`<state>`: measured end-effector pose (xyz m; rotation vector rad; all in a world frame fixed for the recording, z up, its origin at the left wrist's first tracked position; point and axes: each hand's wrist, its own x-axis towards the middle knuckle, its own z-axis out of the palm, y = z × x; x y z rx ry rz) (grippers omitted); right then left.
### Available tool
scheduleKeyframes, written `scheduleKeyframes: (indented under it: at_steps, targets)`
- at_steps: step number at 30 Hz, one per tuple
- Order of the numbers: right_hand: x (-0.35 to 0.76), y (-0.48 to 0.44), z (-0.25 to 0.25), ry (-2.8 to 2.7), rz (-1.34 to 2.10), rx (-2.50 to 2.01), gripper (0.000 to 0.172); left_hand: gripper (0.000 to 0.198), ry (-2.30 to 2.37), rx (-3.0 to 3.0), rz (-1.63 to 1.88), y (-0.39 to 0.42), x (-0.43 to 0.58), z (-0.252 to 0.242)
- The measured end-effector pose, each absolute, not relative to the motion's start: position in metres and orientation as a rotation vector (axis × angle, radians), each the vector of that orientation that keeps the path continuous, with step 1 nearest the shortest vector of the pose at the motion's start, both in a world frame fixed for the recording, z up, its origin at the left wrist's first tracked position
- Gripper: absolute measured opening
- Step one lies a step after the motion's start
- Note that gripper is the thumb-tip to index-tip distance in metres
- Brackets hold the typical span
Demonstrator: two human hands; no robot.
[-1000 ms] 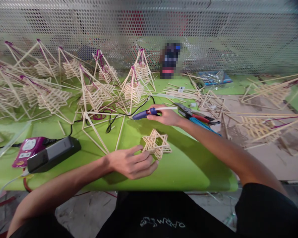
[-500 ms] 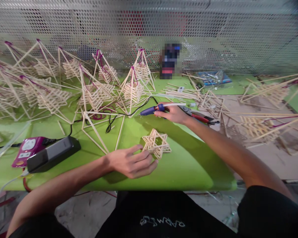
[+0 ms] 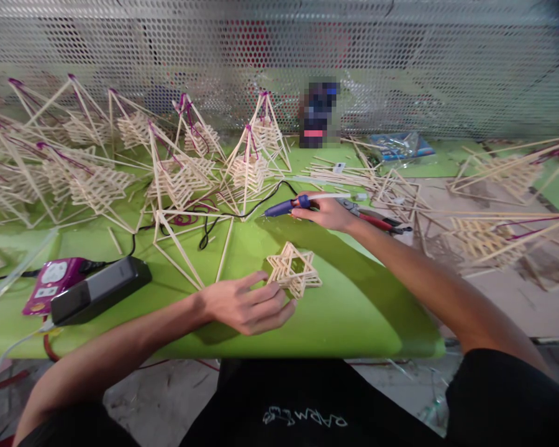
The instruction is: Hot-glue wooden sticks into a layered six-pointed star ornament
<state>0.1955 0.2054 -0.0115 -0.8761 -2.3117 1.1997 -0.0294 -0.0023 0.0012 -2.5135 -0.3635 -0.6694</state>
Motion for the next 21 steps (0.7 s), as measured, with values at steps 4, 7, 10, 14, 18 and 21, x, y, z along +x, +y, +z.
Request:
scheduleKeyframes:
  at_steps: [4, 7, 10, 14, 18, 21]
  targets:
    - [0.193, 0.204, -0.013, -2.303, 1.22, -0.884, 0.042, 0.023, -0.36, -2.504, -0.664, -0.002, -0.029, 0.002]
    - [0.192, 0.204, -0.015, -2.306, 1.229, -0.882, 0.04, 0.023, -0.356, -2.505, -0.664, -0.002, -0.03, 0.002]
    - [0.19, 0.205, -0.017, -2.315, 1.219, -0.873, 0.038, 0.024, -0.347, -2.51, -0.66, -0.002, -0.03, 0.001]
    - [0.186, 0.204, -0.017, -2.335, 1.204, -0.853, 0.036, 0.025, -0.343, -2.522, -0.675, -0.002, -0.03, 0.001]
    - [0.183, 0.201, -0.014, -2.357, 1.175, -0.83, 0.036, 0.025, -0.342, -2.526, -0.686, -0.002, -0.03, 0.001]
    - [0.182, 0.201, -0.012, -2.388, 1.144, -0.816, 0.037, 0.026, -0.341, -2.535, -0.683, -0.002, -0.03, 0.001]
